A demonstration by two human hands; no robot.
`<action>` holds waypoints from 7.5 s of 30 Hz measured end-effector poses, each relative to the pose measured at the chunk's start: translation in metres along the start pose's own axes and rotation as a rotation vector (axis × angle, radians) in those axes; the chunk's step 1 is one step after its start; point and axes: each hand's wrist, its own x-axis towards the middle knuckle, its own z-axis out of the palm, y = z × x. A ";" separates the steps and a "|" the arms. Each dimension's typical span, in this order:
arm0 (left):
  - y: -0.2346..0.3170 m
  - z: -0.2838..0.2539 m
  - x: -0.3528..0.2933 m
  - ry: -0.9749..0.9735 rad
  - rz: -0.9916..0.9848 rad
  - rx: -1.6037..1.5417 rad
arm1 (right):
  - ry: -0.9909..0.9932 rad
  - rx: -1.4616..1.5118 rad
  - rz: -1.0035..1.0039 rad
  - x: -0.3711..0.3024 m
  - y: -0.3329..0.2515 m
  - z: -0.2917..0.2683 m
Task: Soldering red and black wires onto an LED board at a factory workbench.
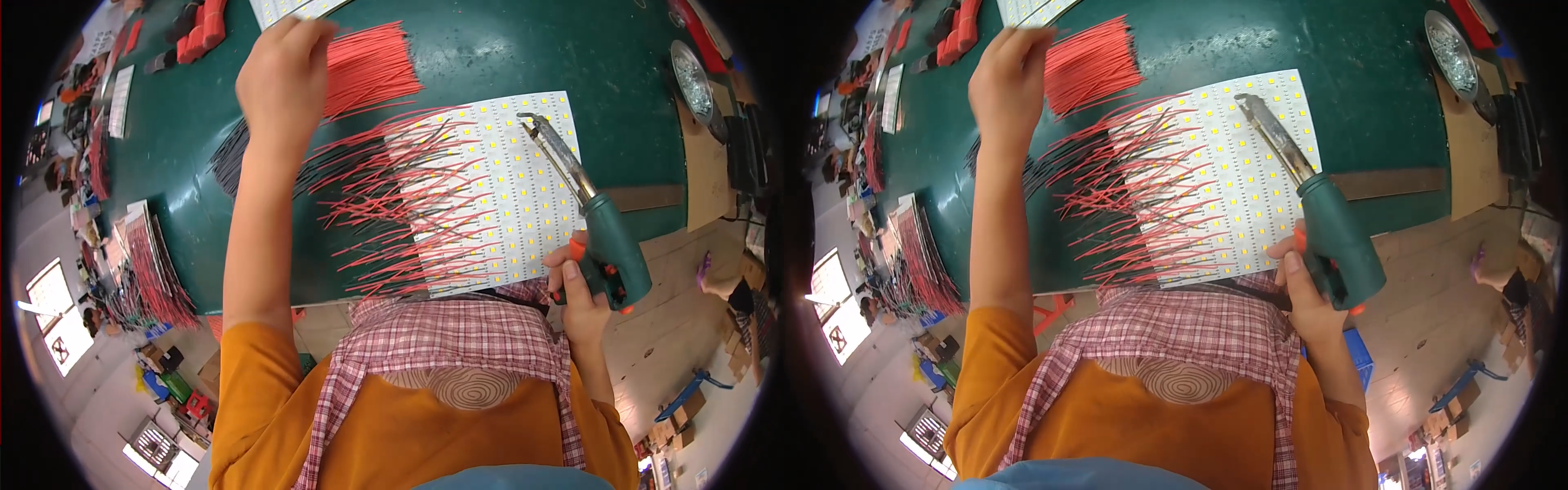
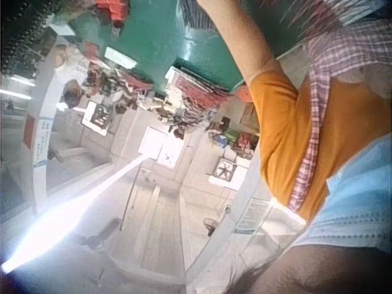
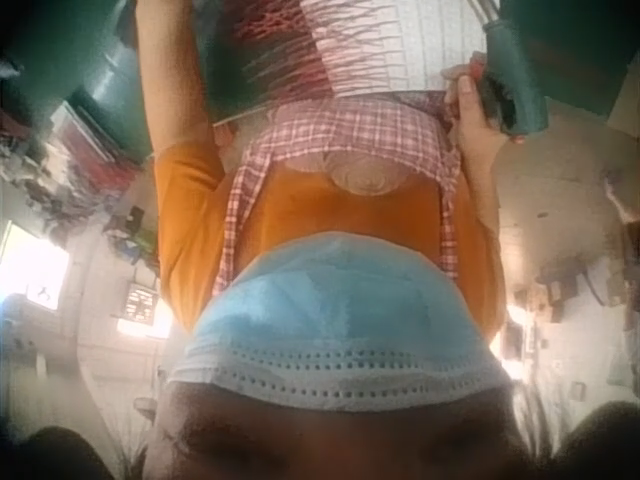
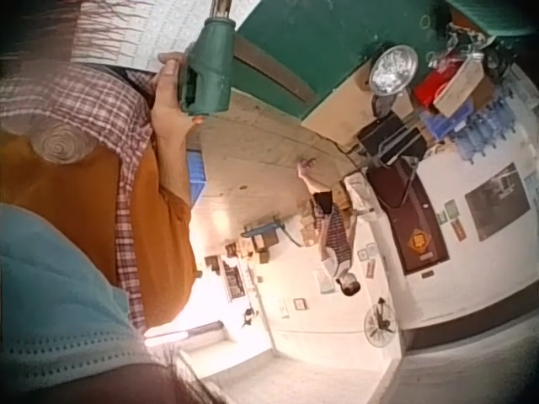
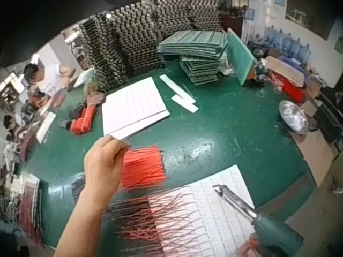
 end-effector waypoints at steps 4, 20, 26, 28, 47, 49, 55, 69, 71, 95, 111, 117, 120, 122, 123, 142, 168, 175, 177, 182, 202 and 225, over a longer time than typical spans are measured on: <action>0.000 0.027 0.016 -0.157 -0.095 -0.138 | 0.048 -0.055 0.038 -0.004 -0.006 0.007; -0.095 -0.049 -0.084 -0.368 -0.407 0.072 | 0.100 -0.054 -0.094 -0.009 0.012 -0.005; -0.105 -0.057 -0.079 -0.308 -0.308 0.232 | 0.034 -0.028 -0.097 -0.010 0.011 0.001; -0.103 -0.053 -0.072 -0.315 -0.355 0.233 | 0.052 -0.046 -0.094 -0.007 0.013 0.001; -0.008 -0.117 -0.065 -0.739 0.301 0.675 | 0.001 0.004 -0.088 0.004 0.027 -0.004; 0.004 -0.105 -0.080 -0.938 0.514 0.875 | -0.004 0.005 -0.075 0.002 0.028 -0.002; 0.007 -0.064 -0.109 -1.115 0.657 1.027 | -0.036 0.005 -0.076 -0.006 0.040 -0.006; 0.137 -0.026 -0.118 -0.257 0.398 -0.169 | -0.295 -0.134 0.033 -0.049 0.068 -0.045; 0.142 -0.017 -0.125 -0.248 0.373 -0.189 | -0.367 -0.154 0.041 -0.058 0.079 -0.060; 0.149 -0.003 -0.135 -0.172 0.367 -0.250 | -0.244 -0.725 -0.054 -0.074 0.085 -0.055; 0.147 -0.006 -0.133 -0.247 0.351 -0.250 | -0.258 0.004 0.282 -0.064 0.084 -0.058; 0.148 -0.006 -0.134 -0.194 0.359 -0.229 | -0.372 -0.887 -0.102 -0.069 0.079 -0.062; 0.148 -0.007 -0.134 -0.210 0.356 -0.245 | -0.304 -0.845 0.002 -0.076 0.085 -0.064; 0.148 -0.006 -0.134 -0.196 0.361 -0.235 | -0.445 -0.689 0.054 -0.077 0.090 -0.070; 0.148 -0.007 -0.133 -0.196 0.361 -0.234 | -0.446 -0.688 0.053 -0.076 0.089 -0.068; 0.145 0.000 -0.139 -0.157 0.428 -0.229 | -0.313 -0.379 0.018 -0.073 0.086 -0.064; 0.142 -0.001 -0.126 -0.155 0.398 -0.181 | -0.235 -0.329 -0.105 -0.064 0.078 -0.053; 0.149 -0.008 -0.125 -0.203 0.338 -0.176 | -0.228 -0.108 0.013 -0.060 0.074 -0.046; 0.148 -0.010 -0.124 -0.235 0.316 -0.177 | -0.243 -0.173 0.023 -0.057 0.071 -0.045; 0.143 -0.009 -0.131 -0.191 0.334 -0.194 | -0.298 -0.381 -0.078 -0.060 0.071 -0.051; 0.146 -0.007 -0.131 -0.158 0.351 -0.167 | -0.233 -0.462 -0.035 -0.066 0.077 -0.053; 0.140 -0.003 -0.121 -0.138 0.311 -0.214 | -0.260 -0.341 -0.093 -0.057 0.073 -0.049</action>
